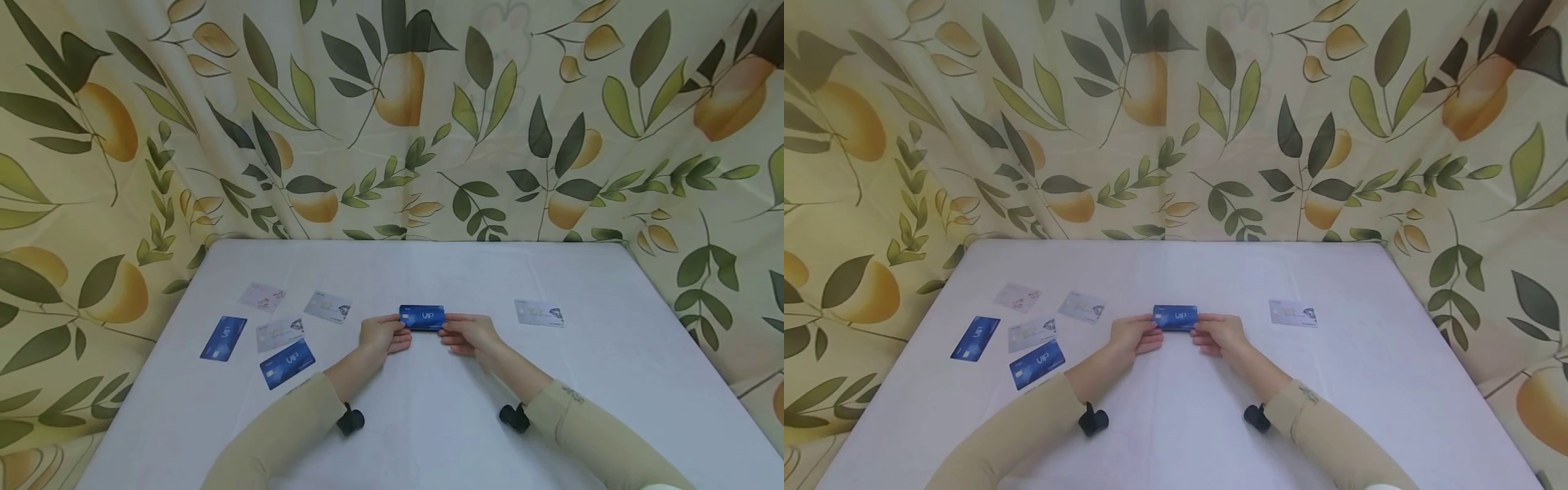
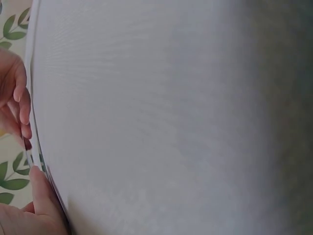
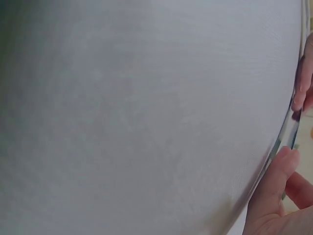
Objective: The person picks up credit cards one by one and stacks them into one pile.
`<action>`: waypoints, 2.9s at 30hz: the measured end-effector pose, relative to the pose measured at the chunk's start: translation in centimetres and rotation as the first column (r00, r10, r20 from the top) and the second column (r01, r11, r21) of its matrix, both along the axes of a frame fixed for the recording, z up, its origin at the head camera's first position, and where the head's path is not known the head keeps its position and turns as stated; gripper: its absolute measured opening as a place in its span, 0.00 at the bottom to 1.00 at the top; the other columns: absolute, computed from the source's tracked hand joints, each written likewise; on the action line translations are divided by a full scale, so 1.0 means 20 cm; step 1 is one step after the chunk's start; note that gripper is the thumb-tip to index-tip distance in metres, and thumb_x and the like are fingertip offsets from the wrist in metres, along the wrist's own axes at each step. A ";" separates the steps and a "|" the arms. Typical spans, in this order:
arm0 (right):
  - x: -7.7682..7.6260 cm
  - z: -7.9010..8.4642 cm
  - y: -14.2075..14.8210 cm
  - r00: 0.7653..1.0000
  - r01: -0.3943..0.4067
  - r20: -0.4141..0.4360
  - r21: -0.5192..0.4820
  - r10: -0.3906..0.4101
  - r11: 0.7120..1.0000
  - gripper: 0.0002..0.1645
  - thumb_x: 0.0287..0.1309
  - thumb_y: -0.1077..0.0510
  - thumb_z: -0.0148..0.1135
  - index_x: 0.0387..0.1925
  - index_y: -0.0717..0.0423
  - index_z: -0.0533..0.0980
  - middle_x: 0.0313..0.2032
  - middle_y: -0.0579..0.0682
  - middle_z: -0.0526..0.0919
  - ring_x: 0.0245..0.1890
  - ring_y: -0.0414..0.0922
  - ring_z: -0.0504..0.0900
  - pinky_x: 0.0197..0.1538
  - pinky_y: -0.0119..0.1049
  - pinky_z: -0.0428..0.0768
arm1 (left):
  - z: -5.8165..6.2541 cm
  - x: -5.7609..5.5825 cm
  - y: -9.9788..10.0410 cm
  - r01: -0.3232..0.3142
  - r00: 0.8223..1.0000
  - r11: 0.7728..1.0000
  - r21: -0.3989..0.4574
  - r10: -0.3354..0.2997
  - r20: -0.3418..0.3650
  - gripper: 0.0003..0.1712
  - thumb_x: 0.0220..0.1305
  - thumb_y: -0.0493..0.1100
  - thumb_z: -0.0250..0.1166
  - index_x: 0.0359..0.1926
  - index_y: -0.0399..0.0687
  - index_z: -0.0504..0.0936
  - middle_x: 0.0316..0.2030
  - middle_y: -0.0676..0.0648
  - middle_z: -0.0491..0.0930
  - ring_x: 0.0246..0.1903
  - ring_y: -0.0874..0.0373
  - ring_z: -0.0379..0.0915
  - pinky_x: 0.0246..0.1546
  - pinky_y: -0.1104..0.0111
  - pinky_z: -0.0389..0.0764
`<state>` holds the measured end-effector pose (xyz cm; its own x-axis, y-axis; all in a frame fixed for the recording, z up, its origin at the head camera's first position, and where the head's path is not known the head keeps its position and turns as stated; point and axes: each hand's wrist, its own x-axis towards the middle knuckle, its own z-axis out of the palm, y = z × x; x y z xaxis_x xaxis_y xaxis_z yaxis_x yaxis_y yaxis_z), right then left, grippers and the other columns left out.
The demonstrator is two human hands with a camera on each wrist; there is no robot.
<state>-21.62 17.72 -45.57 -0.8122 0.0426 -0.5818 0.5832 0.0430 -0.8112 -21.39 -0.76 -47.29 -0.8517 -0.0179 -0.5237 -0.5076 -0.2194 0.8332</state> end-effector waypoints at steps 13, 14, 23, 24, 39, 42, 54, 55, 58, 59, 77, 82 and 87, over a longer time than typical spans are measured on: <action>-0.02 -0.01 -0.01 1.000 -0.014 0.016 0.029 0.014 0.999 0.24 0.57 0.64 0.58 0.57 0.61 0.70 0.25 0.49 0.84 0.21 0.39 0.82 0.24 0.28 0.81 | 0.00 -0.01 0.00 0.013 1.000 0.998 -0.062 -0.013 0.005 0.19 0.60 0.30 0.56 0.54 0.34 0.74 0.26 0.40 0.81 0.24 0.55 0.81 0.28 0.64 0.84; -0.02 -0.01 -0.01 1.000 -0.017 0.018 0.032 0.016 0.999 0.24 0.57 0.64 0.58 0.57 0.61 0.70 0.24 0.49 0.84 0.21 0.39 0.82 0.24 0.28 0.81 | -0.01 -0.01 0.00 0.015 1.000 0.998 -0.066 -0.014 0.005 0.19 0.60 0.30 0.56 0.54 0.34 0.74 0.26 0.40 0.81 0.24 0.54 0.81 0.27 0.64 0.84; -0.05 -0.03 -0.01 1.000 -0.026 0.015 0.101 0.024 0.995 0.22 0.57 0.63 0.57 0.55 0.62 0.71 0.23 0.49 0.84 0.18 0.38 0.81 0.23 0.27 0.80 | 0.00 -0.02 0.00 0.027 1.000 0.992 -0.125 -0.027 -0.001 0.18 0.59 0.30 0.57 0.51 0.35 0.76 0.23 0.41 0.81 0.21 0.56 0.80 0.25 0.65 0.83; -0.05 -0.03 -0.01 1.000 -0.026 0.015 0.105 0.025 0.994 0.22 0.57 0.63 0.57 0.55 0.62 0.72 0.23 0.49 0.83 0.18 0.38 0.81 0.23 0.27 0.80 | -0.01 -0.02 0.00 0.028 1.000 0.991 -0.132 -0.028 0.000 0.18 0.59 0.30 0.58 0.51 0.35 0.76 0.23 0.41 0.81 0.20 0.56 0.80 0.24 0.66 0.83; -0.05 -0.03 -0.01 0.999 -0.042 -0.022 0.095 0.044 0.995 0.21 0.54 0.66 0.60 0.52 0.66 0.73 0.20 0.49 0.83 0.17 0.39 0.81 0.21 0.26 0.80 | -0.02 -0.03 -0.01 0.052 0.996 0.984 -0.170 -0.062 -0.058 0.15 0.54 0.29 0.61 0.45 0.32 0.79 0.17 0.44 0.79 0.15 0.58 0.78 0.20 0.66 0.82; -0.05 -0.03 -0.01 0.998 -0.048 -0.027 0.100 0.051 0.994 0.21 0.54 0.66 0.60 0.51 0.66 0.73 0.20 0.50 0.83 0.16 0.39 0.81 0.21 0.27 0.80 | -0.02 -0.03 -0.01 0.050 0.997 0.981 -0.185 -0.061 -0.056 0.14 0.53 0.29 0.62 0.43 0.32 0.79 0.16 0.44 0.79 0.14 0.58 0.78 0.19 0.66 0.82; -0.04 -0.04 -0.01 0.995 -0.066 -0.065 0.117 0.074 0.991 0.18 0.54 0.66 0.60 0.48 0.67 0.73 0.19 0.50 0.83 0.17 0.40 0.81 0.22 0.28 0.81 | -0.04 -0.03 -0.01 0.053 0.993 0.971 -0.231 -0.077 -0.094 0.12 0.53 0.29 0.63 0.41 0.32 0.80 0.17 0.43 0.80 0.15 0.58 0.78 0.18 0.67 0.82; -0.04 -0.04 -0.01 0.995 -0.064 -0.069 0.120 0.073 0.991 0.18 0.54 0.66 0.60 0.48 0.68 0.74 0.19 0.50 0.82 0.17 0.40 0.81 0.22 0.28 0.81 | -0.03 -0.03 -0.01 0.051 0.992 0.971 -0.235 -0.076 -0.097 0.12 0.53 0.29 0.63 0.41 0.32 0.80 0.18 0.43 0.80 0.15 0.58 0.78 0.18 0.67 0.82; -0.04 -0.04 -0.01 0.994 -0.064 -0.083 0.132 0.075 0.989 0.17 0.54 0.67 0.59 0.47 0.68 0.74 0.19 0.50 0.82 0.17 0.40 0.81 0.23 0.29 0.81 | -0.03 -0.03 0.00 0.040 0.993 0.969 -0.246 -0.066 -0.101 0.11 0.53 0.29 0.63 0.40 0.33 0.80 0.18 0.43 0.80 0.15 0.58 0.78 0.18 0.67 0.82; -0.04 -0.04 -0.01 0.993 -0.065 -0.087 0.135 0.077 0.989 0.17 0.54 0.67 0.59 0.47 0.68 0.74 0.19 0.50 0.82 0.17 0.40 0.81 0.23 0.29 0.81 | -0.03 -0.03 0.00 0.035 0.993 0.967 -0.252 -0.063 -0.101 0.11 0.53 0.29 0.63 0.40 0.33 0.80 0.18 0.43 0.80 0.15 0.58 0.78 0.18 0.67 0.82; -0.04 -0.05 0.00 0.990 -0.092 -0.099 0.111 0.103 0.990 0.18 0.56 0.66 0.57 0.49 0.67 0.71 0.20 0.50 0.83 0.18 0.40 0.82 0.23 0.29 0.81 | -0.01 -0.02 0.00 0.031 0.993 0.962 -0.271 -0.060 -0.099 0.15 0.52 0.28 0.63 0.44 0.35 0.77 0.18 0.42 0.80 0.16 0.55 0.79 0.18 0.67 0.82; -0.04 -0.03 0.01 0.992 -0.089 -0.077 0.089 0.096 0.992 0.18 0.56 0.65 0.58 0.49 0.67 0.71 0.21 0.50 0.83 0.19 0.40 0.82 0.25 0.30 0.82 | -0.03 -0.02 0.00 0.022 0.993 0.968 -0.250 -0.050 -0.106 0.14 0.53 0.29 0.62 0.43 0.34 0.77 0.17 0.44 0.79 0.14 0.58 0.77 0.17 0.67 0.82; -0.03 0.00 0.03 0.996 -0.073 -0.045 0.047 0.075 0.996 0.21 0.57 0.63 0.59 0.51 0.67 0.71 0.24 0.50 0.84 0.22 0.41 0.83 0.27 0.31 0.83 | -0.04 -0.03 -0.01 0.004 0.996 0.980 -0.199 -0.022 -0.086 0.11 0.54 0.30 0.62 0.41 0.34 0.77 0.15 0.45 0.78 0.13 0.59 0.76 0.17 0.67 0.82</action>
<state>-22.24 18.40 -45.53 -0.8403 0.0072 -0.5421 0.5388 0.1219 -0.8336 -22.05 -0.87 -48.04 -0.8948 -0.1026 -0.4345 -0.4329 -0.0387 0.9006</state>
